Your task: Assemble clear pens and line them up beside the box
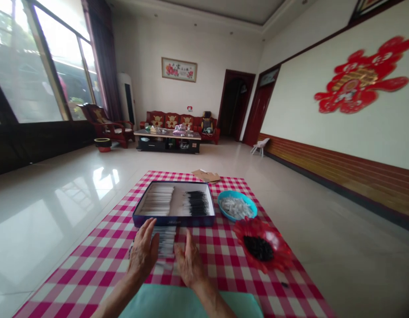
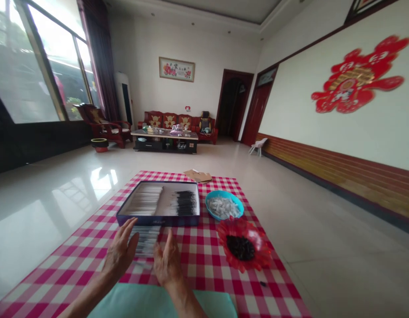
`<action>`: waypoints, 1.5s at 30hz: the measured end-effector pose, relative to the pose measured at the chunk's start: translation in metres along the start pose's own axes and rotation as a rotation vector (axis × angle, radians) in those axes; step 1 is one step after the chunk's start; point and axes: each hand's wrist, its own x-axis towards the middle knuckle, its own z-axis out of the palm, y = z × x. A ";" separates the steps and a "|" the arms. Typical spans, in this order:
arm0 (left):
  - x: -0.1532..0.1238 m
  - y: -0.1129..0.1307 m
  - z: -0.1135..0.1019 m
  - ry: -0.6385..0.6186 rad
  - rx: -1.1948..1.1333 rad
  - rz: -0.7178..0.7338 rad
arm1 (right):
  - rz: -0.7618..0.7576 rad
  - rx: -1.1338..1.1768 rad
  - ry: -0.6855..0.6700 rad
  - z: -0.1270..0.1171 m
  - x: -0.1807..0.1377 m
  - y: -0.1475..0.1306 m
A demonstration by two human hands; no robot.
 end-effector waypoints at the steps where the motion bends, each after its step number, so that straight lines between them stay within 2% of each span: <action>1: 0.001 0.012 0.004 -0.016 -0.014 0.060 | 0.010 0.025 -0.017 -0.010 0.000 0.001; 5: 0.004 0.056 0.024 -0.148 -0.065 0.210 | -0.012 0.130 -0.068 -0.037 -0.004 0.006; 6: 0.005 0.064 0.028 -0.226 -0.057 0.227 | -0.028 0.171 -0.081 -0.041 -0.005 0.008; 9: 0.017 0.073 0.034 -0.316 0.012 0.234 | -0.001 0.321 -0.096 -0.045 -0.004 0.012; 12: 0.044 0.062 0.029 -0.372 0.153 0.240 | 0.133 0.445 -0.071 -0.047 0.000 0.016; 16: 0.100 0.027 0.022 -0.404 0.338 0.143 | 0.265 0.595 -0.049 -0.048 0.004 0.023; 19: 0.135 0.001 0.026 -0.453 0.424 0.086 | 0.341 0.726 0.017 -0.040 0.004 0.029; 22: 0.152 -0.015 0.037 -0.532 0.481 0.062 | 0.379 0.788 0.063 -0.031 0.002 0.032; 27: 0.155 -0.027 0.049 -0.598 0.515 0.067 | 0.387 0.772 0.048 -0.029 0.001 0.030; 36: 0.156 -0.029 0.042 -0.596 0.471 0.103 | 0.358 0.737 0.025 -0.034 0.002 0.027; 40: 0.157 -0.017 0.034 -0.533 0.432 0.119 | 0.355 0.739 0.021 -0.035 0.003 0.025; 45: 0.141 0.016 0.019 -0.375 0.314 0.155 | 0.376 0.752 0.055 -0.030 -0.002 0.027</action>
